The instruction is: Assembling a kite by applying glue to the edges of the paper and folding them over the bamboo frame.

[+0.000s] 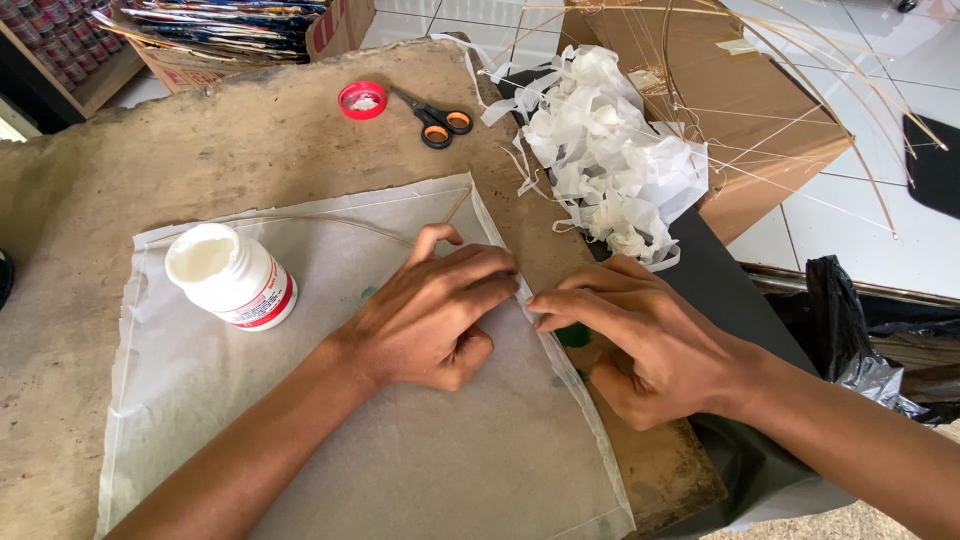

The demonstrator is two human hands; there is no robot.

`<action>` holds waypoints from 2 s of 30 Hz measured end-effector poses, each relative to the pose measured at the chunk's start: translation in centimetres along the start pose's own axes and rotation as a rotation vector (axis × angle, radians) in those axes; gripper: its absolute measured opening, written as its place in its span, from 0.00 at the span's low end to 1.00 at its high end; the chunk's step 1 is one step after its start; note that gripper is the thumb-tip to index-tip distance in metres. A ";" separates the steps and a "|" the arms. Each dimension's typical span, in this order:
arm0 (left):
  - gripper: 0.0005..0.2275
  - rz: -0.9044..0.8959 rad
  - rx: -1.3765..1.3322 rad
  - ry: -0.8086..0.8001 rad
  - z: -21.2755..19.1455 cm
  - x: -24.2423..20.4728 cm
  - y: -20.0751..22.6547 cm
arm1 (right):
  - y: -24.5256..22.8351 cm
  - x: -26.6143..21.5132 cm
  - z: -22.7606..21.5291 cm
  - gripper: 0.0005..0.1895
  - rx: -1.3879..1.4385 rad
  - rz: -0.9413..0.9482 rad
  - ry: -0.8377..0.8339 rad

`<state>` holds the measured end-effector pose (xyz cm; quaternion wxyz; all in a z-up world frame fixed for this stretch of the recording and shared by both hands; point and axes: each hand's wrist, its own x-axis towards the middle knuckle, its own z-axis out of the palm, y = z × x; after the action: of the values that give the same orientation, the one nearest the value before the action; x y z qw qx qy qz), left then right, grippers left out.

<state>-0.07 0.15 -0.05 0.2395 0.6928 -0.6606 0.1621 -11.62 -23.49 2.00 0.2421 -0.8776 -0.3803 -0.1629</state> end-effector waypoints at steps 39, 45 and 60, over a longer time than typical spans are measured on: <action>0.22 -0.796 -0.221 0.191 0.3 -0.7 -3.3 | 2.6 9.0 1.9 0.27 0.036 0.441 0.014; 0.12 -0.758 -0.054 0.001 -0.8 -0.5 -2.8 | 2.2 9.2 2.2 0.27 0.019 0.516 -0.025; 0.14 -0.522 0.206 -0.077 -0.2 -1.6 -2.2 | -1.1 9.3 -0.6 0.38 -0.080 0.523 -0.114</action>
<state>2.03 1.63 -1.02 0.1763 0.8659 -0.4482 0.1349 -6.38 -17.73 7.23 0.2195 -0.9626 -0.1469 -0.0600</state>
